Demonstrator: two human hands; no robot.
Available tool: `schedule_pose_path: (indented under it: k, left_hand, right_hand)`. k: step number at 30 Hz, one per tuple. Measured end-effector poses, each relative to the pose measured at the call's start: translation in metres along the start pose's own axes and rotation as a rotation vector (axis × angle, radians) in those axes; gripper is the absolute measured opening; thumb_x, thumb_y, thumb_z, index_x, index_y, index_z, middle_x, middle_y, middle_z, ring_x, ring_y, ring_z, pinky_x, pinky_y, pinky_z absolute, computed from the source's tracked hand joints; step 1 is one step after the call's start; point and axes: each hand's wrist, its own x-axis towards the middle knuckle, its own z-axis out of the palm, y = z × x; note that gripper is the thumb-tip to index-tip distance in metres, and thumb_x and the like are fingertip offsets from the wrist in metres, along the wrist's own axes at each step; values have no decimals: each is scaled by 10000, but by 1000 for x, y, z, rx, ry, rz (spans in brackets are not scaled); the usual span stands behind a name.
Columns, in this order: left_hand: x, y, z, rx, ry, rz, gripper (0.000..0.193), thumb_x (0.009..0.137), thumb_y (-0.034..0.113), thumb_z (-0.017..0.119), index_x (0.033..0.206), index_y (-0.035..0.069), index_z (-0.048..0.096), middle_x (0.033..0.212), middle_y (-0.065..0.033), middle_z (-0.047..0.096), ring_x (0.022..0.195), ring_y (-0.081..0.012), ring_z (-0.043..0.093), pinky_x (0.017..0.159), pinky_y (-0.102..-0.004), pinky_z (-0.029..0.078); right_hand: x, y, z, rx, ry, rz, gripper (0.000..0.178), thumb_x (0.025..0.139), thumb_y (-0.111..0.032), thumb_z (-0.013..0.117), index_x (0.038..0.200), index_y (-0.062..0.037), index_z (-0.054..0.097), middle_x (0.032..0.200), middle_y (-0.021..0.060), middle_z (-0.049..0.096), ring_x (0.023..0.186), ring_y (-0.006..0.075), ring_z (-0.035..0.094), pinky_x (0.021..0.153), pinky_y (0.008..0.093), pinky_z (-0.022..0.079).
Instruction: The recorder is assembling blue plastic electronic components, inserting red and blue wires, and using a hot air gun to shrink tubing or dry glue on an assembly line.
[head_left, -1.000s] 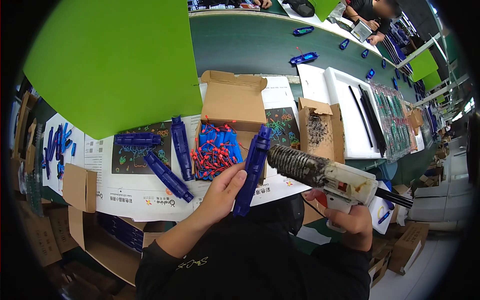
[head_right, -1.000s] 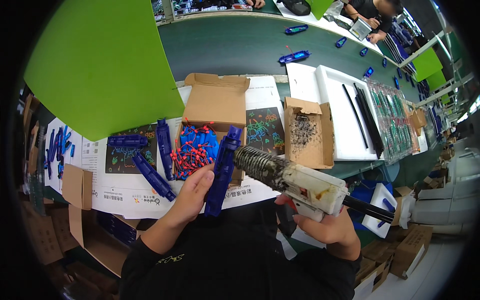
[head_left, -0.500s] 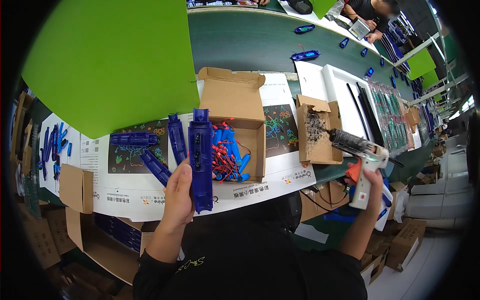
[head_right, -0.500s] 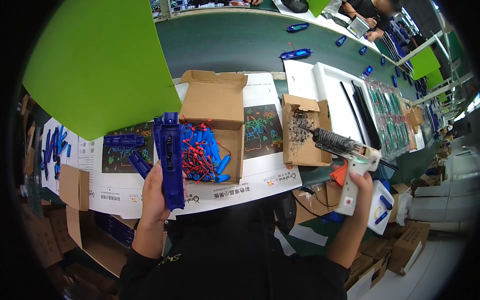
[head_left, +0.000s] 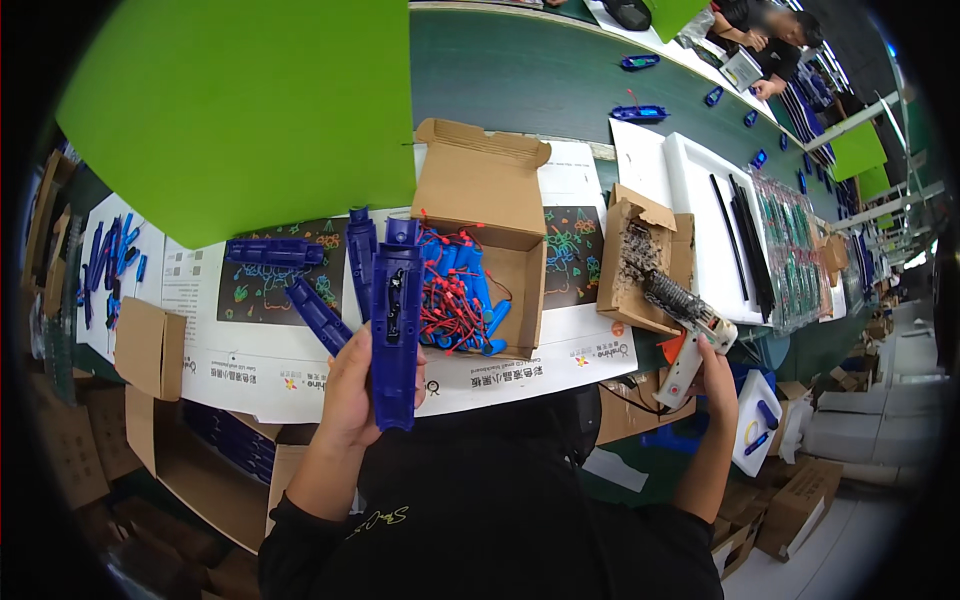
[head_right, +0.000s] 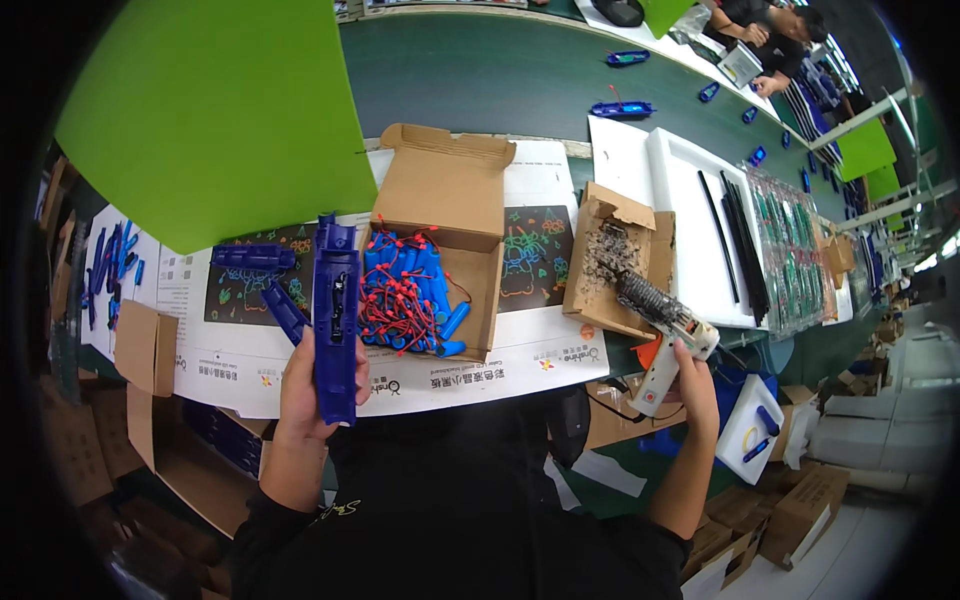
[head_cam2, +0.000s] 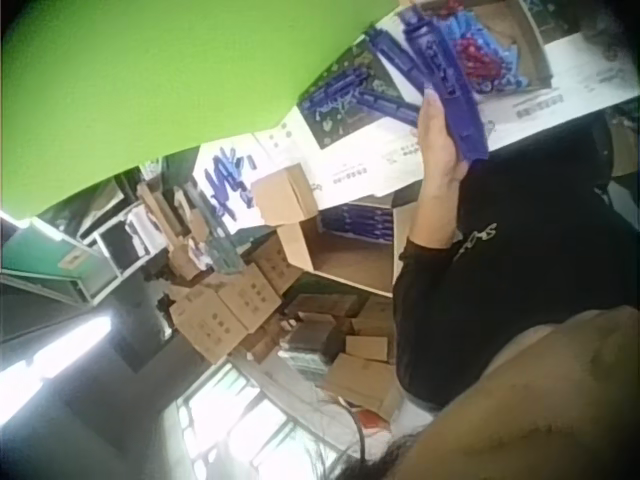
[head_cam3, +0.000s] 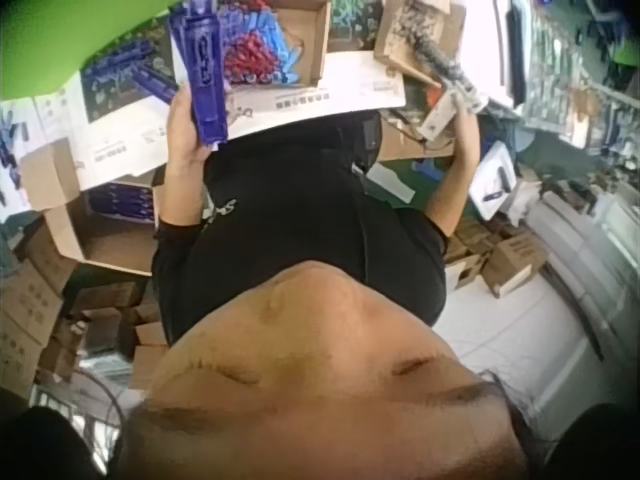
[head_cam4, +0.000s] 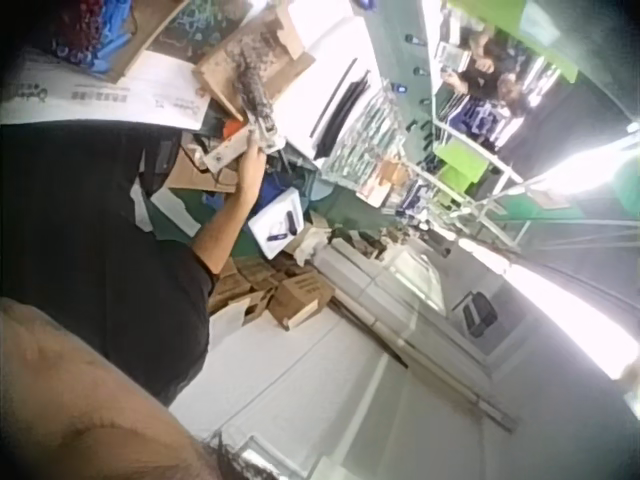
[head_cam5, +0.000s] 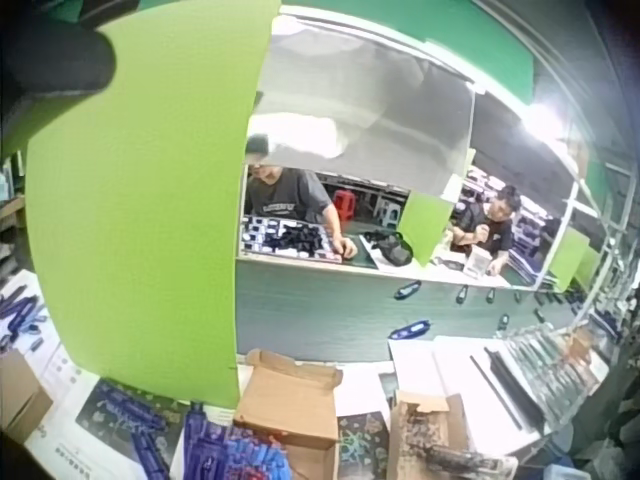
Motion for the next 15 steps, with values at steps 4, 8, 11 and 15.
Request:
schedule_pose_path:
  k: [4,8,11,15]
  left_hand:
    - [-5,4,-6,-64,-87,43,450,952,416,378,1101,-2,455,866,-153,570,632,-194,571,505,-316,479]
    - [-8,5,-10,-49,-93,41,471,940,436,399,1117,2,443,881,-152,560,635,-196,570,514,-321,479]
    - [-9,6,-10,-18,-72,35,491,930,452,413,1128,4,443,877,-148,566,639,-189,577,523,-318,485]
    - [-6,9,4,56,-69,0,518,916,475,433,1147,11,450,847,-124,583,652,-168,592,547,-306,500]
  right_hand:
    - [-6,-1,-2,-36,-40,-53,535,896,-466,467,1074,34,536,790,127,632,588,199,643,463,281,532]
    - [-6,4,-10,-65,-70,-42,521,903,-462,461,996,38,574,763,116,633,577,191,630,482,274,515]
    - [-21,2,-17,-205,26,-85,448,904,-404,498,922,31,603,710,78,620,537,161,587,493,251,460]
    - [-83,-25,-22,-631,408,-449,222,875,-203,566,885,14,616,627,52,572,533,108,524,502,238,395]
